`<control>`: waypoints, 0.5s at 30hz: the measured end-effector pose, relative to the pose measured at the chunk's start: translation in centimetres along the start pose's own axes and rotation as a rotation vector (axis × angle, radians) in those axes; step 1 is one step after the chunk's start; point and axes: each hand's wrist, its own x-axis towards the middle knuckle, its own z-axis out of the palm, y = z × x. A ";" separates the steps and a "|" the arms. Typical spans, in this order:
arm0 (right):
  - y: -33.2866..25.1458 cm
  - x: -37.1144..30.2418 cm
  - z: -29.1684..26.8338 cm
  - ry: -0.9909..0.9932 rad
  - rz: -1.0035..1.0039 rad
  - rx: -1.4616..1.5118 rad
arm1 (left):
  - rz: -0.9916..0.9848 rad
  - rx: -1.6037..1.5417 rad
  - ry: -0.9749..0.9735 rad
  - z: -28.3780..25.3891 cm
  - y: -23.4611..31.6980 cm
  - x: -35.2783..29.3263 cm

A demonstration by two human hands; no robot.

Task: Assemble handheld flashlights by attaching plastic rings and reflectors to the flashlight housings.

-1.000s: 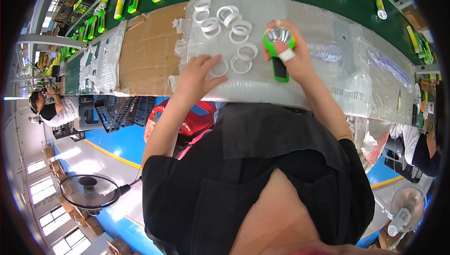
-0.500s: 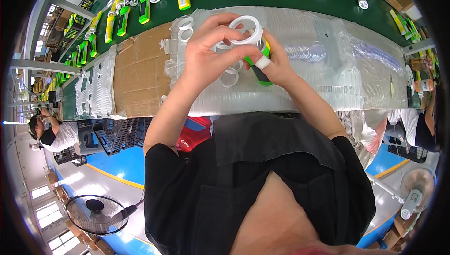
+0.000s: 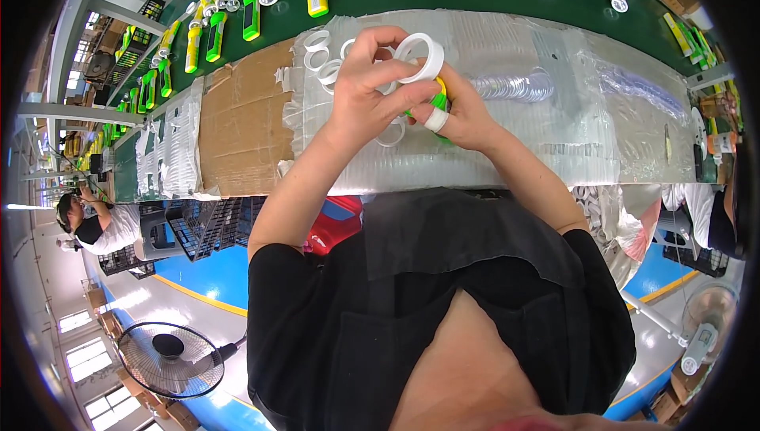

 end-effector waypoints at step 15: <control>0.0 0.6 0.0 -0.029 -0.056 -0.037 | 0.065 0.029 0.029 -0.2 -1.6 -0.2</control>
